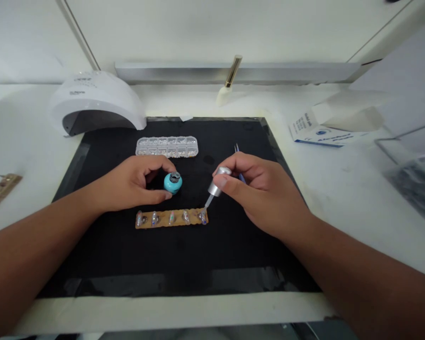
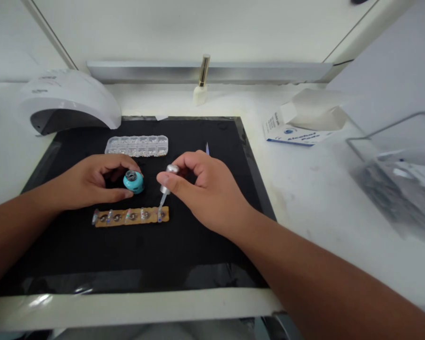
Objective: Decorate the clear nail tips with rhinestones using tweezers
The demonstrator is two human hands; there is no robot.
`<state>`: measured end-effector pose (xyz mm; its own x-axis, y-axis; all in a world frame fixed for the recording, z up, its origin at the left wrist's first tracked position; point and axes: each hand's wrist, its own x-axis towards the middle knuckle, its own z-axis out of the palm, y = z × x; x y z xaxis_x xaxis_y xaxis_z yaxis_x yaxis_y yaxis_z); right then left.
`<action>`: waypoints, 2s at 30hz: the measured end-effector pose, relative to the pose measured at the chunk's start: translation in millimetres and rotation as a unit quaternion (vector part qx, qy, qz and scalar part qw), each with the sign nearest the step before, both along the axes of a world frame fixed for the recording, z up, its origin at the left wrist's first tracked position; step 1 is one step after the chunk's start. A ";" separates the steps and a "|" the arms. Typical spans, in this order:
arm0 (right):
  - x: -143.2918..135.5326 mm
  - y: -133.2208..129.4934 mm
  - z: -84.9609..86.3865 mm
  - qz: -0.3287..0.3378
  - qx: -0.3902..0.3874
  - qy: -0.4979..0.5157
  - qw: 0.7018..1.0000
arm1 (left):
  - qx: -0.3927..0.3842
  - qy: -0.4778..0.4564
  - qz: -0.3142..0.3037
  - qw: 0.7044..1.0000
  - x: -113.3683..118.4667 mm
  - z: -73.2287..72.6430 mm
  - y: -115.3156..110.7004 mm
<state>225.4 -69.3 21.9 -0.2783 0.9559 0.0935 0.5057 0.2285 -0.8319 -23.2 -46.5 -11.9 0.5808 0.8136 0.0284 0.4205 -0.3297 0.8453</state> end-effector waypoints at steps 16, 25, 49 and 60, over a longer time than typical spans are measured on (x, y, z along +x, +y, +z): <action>-2.1 0.1 -0.1 0.016 0.011 -0.027 0.999 | 0.001 0.009 -0.004 1.000 0.4 1.0 0.9; -1.3 -0.3 0.8 0.006 -0.025 0.015 1.000 | 0.004 0.011 0.000 1.000 -0.2 0.9 0.8; 1.9 1.0 -0.2 0.036 -0.065 0.053 0.996 | -0.008 0.008 0.003 1.000 1.0 3.2 -0.2; 2.4 1.7 -2.0 0.048 -0.038 0.018 0.998 | -0.004 0.012 -0.001 1.000 -1.3 1.5 0.0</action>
